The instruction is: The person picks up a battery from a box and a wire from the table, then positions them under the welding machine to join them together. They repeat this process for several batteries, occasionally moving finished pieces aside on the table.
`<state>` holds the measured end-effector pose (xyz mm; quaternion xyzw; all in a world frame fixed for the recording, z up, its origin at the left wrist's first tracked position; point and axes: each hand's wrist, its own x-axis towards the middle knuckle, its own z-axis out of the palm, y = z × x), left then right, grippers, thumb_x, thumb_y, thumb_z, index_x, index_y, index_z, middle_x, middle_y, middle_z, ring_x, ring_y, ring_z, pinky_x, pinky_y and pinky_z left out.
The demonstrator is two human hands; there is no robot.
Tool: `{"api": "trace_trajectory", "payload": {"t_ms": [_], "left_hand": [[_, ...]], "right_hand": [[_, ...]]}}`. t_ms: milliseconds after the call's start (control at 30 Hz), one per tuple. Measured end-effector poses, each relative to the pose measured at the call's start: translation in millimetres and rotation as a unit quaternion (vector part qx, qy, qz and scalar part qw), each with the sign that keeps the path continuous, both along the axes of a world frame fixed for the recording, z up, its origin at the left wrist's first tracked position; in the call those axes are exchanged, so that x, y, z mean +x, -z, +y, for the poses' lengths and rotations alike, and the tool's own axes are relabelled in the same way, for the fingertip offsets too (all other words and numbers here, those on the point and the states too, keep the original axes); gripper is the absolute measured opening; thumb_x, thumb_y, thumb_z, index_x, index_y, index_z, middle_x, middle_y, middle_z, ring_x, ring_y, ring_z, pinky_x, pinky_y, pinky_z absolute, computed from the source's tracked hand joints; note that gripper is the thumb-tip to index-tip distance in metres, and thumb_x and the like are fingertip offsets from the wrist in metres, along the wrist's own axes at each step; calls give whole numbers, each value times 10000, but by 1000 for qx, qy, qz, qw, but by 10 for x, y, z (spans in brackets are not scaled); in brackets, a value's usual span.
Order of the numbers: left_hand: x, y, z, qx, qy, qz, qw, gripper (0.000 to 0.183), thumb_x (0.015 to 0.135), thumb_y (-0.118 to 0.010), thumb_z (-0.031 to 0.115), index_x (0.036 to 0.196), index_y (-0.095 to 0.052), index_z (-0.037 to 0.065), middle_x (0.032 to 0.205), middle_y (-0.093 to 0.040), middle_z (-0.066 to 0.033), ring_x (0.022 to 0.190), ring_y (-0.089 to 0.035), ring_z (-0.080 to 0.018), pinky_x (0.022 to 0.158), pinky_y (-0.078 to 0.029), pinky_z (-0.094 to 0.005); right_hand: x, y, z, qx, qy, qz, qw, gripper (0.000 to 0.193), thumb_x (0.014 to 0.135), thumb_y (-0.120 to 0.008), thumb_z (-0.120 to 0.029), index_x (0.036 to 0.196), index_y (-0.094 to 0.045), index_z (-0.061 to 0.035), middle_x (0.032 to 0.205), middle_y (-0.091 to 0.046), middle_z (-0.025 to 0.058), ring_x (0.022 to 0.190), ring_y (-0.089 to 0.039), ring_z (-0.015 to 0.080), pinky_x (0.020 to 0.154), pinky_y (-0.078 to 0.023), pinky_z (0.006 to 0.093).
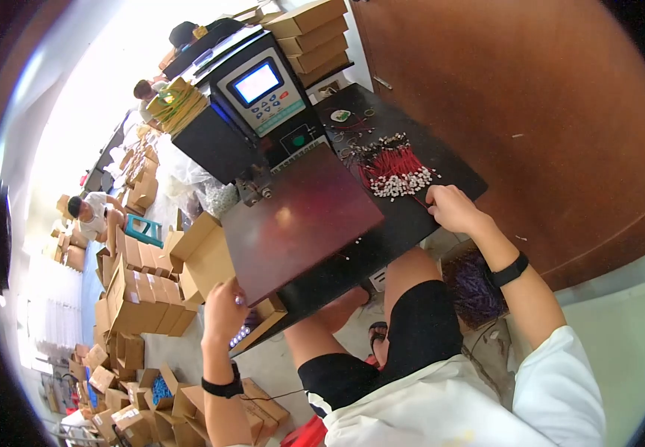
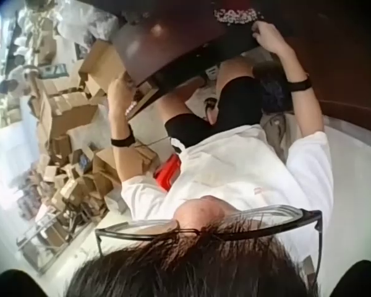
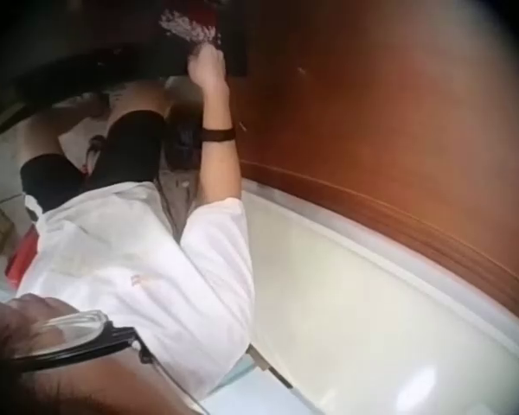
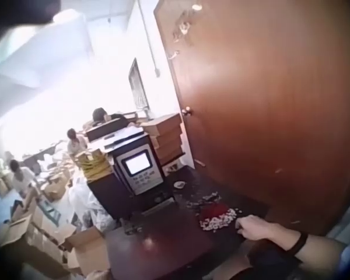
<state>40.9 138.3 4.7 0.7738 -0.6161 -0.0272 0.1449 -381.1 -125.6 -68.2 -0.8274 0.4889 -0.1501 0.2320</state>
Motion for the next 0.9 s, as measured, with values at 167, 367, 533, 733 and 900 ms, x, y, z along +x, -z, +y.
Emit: {"api": "trace_trajectory", "payload": {"t_ms": [167, 367, 533, 733, 900], "left_hand": [[39, -274, -155, -107, -15, 92, 990, 200, 888, -700, 60, 1057, -686, -46, 823, -689, -135, 743, -653, -200, 682, -516, -327], [-201, -595, -493, -194, -24, 115, 974, 131, 883, -717, 57, 979, -694, -29, 802, -689, -97, 712, -613, -134, 652, -494, -289], [-446, -499, -764, -182, 5, 145, 973, 156, 852, -716, 45, 989, -678, -21, 834, -701, -144, 745, -666, -233, 699, -521, -338], [-495, -325, -895, -153, 83, -135, 975, 211, 885, -677, 51, 1095, -672, 31, 917, -702, -160, 873, -654, -360, 832, -514, -440], [-531, -348, -901, -113, 17, -77, 991, 185, 914, -666, 81, 1091, -675, 29, 937, -693, -178, 917, -642, -367, 824, -506, -439]], "right_hand": [[35, -96, 69, 16, -18, 1, 1000, 244, 891, -727, -191, 961, -670, 36, 1005, -685, 211, 1029, -653, 389, 892, -518, 445], [161, -29, 20, 26, 22, 15, 999, 260, 889, -743, -233, 948, -680, 13, 1015, -684, 201, 1033, -653, 379, 896, -516, 444], [127, -63, -33, 33, 14, -1, 999, 172, 882, -713, -128, 948, -686, 28, 995, -694, 227, 1002, -670, 400, 862, -522, 468], [-108, -331, -115, -14, -39, 95, 995, 237, 801, -550, 87, 982, -703, 85, 1061, -684, 293, 1074, -648, 432, 909, -519, 464], [-188, -458, -85, 11, -6, 74, 997, 221, 839, -537, 71, 992, -696, 90, 971, -696, 281, 1005, -664, 449, 884, -530, 472]]}}
